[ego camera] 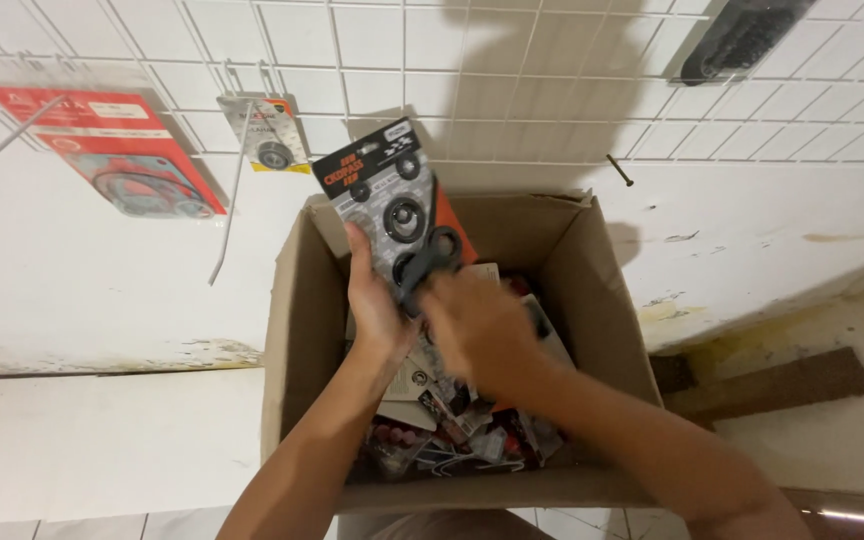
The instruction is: The person uses a cloth to wipe the surface of various packaged items retrieved from a cardboard box. They clean the front and back of each package, including items with circular components and rectangular boxes, before placing them back into the box.
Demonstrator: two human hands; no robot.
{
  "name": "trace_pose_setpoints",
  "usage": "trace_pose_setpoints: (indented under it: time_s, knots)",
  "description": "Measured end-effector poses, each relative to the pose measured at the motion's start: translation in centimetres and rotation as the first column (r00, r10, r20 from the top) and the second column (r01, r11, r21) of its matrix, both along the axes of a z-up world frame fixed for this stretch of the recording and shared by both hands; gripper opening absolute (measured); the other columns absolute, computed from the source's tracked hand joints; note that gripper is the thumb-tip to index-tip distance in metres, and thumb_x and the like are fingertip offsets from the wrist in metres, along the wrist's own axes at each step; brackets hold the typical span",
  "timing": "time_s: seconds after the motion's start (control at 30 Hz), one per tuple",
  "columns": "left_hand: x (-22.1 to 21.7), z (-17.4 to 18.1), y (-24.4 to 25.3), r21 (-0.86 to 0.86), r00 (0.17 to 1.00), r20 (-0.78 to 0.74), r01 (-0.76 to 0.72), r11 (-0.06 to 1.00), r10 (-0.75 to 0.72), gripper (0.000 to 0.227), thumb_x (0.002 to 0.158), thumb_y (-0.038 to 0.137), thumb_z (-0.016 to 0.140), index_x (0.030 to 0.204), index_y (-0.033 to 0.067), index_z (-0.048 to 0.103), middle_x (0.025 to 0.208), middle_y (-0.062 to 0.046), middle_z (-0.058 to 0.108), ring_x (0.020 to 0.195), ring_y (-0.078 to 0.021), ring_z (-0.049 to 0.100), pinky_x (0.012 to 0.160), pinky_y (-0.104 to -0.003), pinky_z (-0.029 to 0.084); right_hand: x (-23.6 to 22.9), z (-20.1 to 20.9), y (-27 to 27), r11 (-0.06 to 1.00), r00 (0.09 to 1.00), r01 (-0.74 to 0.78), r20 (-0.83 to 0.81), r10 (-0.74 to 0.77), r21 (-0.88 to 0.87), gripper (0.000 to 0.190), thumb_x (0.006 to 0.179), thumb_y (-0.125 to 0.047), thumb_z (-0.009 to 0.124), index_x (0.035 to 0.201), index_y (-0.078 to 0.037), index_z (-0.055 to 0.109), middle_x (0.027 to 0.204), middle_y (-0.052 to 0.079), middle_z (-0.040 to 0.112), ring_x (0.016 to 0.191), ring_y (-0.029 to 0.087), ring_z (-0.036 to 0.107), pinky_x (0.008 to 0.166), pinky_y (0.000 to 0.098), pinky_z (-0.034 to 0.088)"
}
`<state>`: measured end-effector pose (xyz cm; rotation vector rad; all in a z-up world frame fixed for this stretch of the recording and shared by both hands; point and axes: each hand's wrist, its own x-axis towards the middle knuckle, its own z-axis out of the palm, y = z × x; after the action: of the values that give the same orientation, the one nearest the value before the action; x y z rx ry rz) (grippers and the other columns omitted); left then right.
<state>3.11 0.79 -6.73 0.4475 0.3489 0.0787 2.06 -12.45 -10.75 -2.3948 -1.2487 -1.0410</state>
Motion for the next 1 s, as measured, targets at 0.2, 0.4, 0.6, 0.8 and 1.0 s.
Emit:
trace_pose_setpoints:
  time_s: [0.2,0.4,0.6,0.8,1.0]
  knots:
    - [-0.8,0.0,-0.8,0.030,0.980,0.016,0.198,0.980,-0.199,0.089,0.087,0.062,0.058,0.152,0.0029,0.041,0.140,-0.025,0.056,0.125,-0.0356,0.059,0.109,-0.048,0.046,2.1,3.4,-1.5,0.982,0.979,0.187,0.084,-0.187,0.001,0.018,0.093,-0.005,0.059,0.103,-0.008,0.074,0.106,0.014,0.069,0.088,0.032,0.064,0.075,0.0429,0.049]
    - [-0.6,0.0,-0.8,0.121,0.982,0.042,0.178,0.977,-0.184,0.094,0.092,0.061,0.055,0.161,0.0140,0.014,0.157,-0.026,0.032,0.137,-0.0368,0.047,0.113,-0.045,0.041,3.1,1.6,-2.1,0.996,0.995,0.087,0.048,-0.087,-0.004,0.021,0.084,0.001,0.060,0.099,-0.006,0.074,0.091,0.013,0.068,0.077,0.030,0.061,0.066,0.0424,0.048]
    - [-1.6,3.2,-1.1,0.206,0.970,0.025,0.230,0.951,-0.240,0.104,0.089,0.066,0.056,0.162,0.0136,0.005,0.163,-0.025,0.010,0.149,-0.0403,0.024,0.120,-0.051,0.027,-0.2,3.3,-1.1,0.993,0.985,0.100,-0.146,-0.089,0.067,0.018,0.088,0.000,0.060,0.098,-0.006,0.073,0.092,0.012,0.069,0.079,0.028,0.062,0.065,0.0374,0.049]
    - [-1.2,-2.5,-3.0,0.018,0.924,0.206,0.327,0.945,-0.324,0.073,0.093,0.069,0.052,0.126,0.0056,0.067,0.114,-0.017,0.072,0.101,-0.0262,0.068,0.095,-0.041,0.054,6.7,-2.8,-4.0,0.994,0.973,0.102,0.215,-0.089,-0.048,0.031,0.093,-0.014,0.061,0.121,-0.013,0.074,0.123,0.010,0.069,0.094,0.035,0.062,0.079,0.0460,0.049]
    - [0.9,-2.7,-1.4,-0.035,0.919,0.257,0.317,0.948,-0.298,0.077,0.090,0.075,0.050,0.112,0.0046,0.073,0.100,-0.015,0.076,0.089,-0.0249,0.072,0.087,-0.038,0.058,1.0,1.0,-1.6,0.997,0.997,-0.054,0.050,0.051,0.064,0.032,0.096,-0.002,0.055,0.117,-0.013,0.077,0.116,0.007,0.072,0.092,0.036,0.062,0.074,0.0437,0.047]
